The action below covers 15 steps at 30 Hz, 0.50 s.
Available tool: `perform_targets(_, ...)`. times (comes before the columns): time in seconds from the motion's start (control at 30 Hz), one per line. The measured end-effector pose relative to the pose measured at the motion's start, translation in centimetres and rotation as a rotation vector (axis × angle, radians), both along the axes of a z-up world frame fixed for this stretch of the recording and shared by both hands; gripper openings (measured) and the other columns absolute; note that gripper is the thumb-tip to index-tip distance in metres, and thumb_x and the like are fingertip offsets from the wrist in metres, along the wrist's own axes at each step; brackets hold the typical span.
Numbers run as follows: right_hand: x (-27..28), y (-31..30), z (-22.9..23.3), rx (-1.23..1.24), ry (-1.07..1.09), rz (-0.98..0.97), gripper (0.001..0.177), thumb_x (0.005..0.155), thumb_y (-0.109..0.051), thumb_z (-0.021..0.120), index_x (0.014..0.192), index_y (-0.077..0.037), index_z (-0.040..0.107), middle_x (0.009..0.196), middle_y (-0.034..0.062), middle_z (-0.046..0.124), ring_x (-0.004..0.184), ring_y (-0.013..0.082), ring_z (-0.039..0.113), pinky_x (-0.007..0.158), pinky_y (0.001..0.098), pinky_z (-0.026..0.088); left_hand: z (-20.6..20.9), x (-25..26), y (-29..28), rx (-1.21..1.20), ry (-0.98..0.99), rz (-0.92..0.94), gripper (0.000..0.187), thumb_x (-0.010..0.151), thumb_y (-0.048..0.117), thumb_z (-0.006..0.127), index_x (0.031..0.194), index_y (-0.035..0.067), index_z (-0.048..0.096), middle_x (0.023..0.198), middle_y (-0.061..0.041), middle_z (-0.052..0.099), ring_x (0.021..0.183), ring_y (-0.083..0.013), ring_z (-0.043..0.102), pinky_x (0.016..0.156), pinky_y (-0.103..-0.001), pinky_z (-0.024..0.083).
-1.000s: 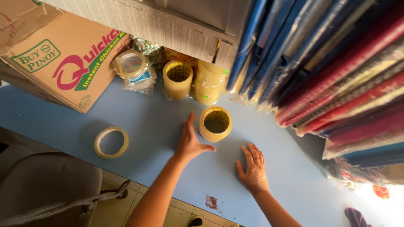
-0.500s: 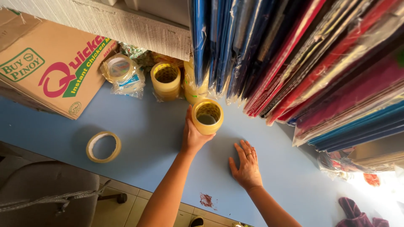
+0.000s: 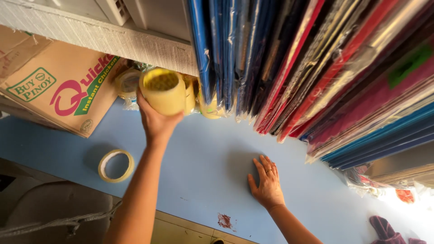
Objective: Organizing various rolls of tape, plastic fasteners, and other items on shelves and a workspace.
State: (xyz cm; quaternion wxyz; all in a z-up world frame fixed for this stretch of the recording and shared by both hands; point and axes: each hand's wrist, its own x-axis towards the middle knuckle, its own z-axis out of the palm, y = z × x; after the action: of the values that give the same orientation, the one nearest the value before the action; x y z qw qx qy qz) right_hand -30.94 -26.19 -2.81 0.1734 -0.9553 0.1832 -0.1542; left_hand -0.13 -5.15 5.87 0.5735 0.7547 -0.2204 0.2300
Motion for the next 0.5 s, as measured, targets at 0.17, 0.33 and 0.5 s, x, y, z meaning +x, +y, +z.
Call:
perform_targets(0.17, 0.0, -0.2, -0.6, -0.018, -0.032, 0.010, 0.056, 0.089, -0.027, 0.066, 0.139, -0.005, 0.053, 0.152, 0.0166, 0.045, 0.147, 0.0344, 0.034, 0.123, 0.0491, 0.023, 0.0, 5.6, -0.1, 0.062, -0.062, -0.067, 0.128, 0.067, 0.015, 0.101, 0.164, 0.003, 0.018, 0.159, -0.026, 0.039, 0.147, -0.0408, 0.044, 0.124, -0.048, 0.039)
perform_targets(0.33, 0.1, -0.2, -0.3, -0.014, -0.023, 0.006, 0.057, 0.088, -0.026, 0.066, 0.139, -0.006, 0.053, 0.151, 0.0164, 0.046, 0.147, 0.0347, 0.034, 0.122, 0.0501, 0.023, -0.9, 6.3, -2.1, 0.068, -0.013, -0.054, 0.127, 0.065, 0.016, 0.099, 0.163, 0.007, 0.018, 0.152, -0.027, 0.038, 0.142, -0.0427, 0.042, 0.118, -0.048, 0.039)
perform_targets(0.5, 0.0, 0.0, -0.3, -0.017, -0.042, 0.018, 0.056, 0.089, -0.026, 0.066, 0.140, -0.006, 0.053, 0.152, 0.0167, 0.046, 0.147, 0.0349, 0.035, 0.123, 0.0497, 0.024, -0.5, 6.6, -3.2, 0.117, 0.045, -0.057, 0.129, 0.065, 0.016, 0.098, 0.164, 0.010, 0.016, 0.143, -0.027, 0.040, 0.134, -0.0449, 0.043, 0.115, -0.051, 0.039)
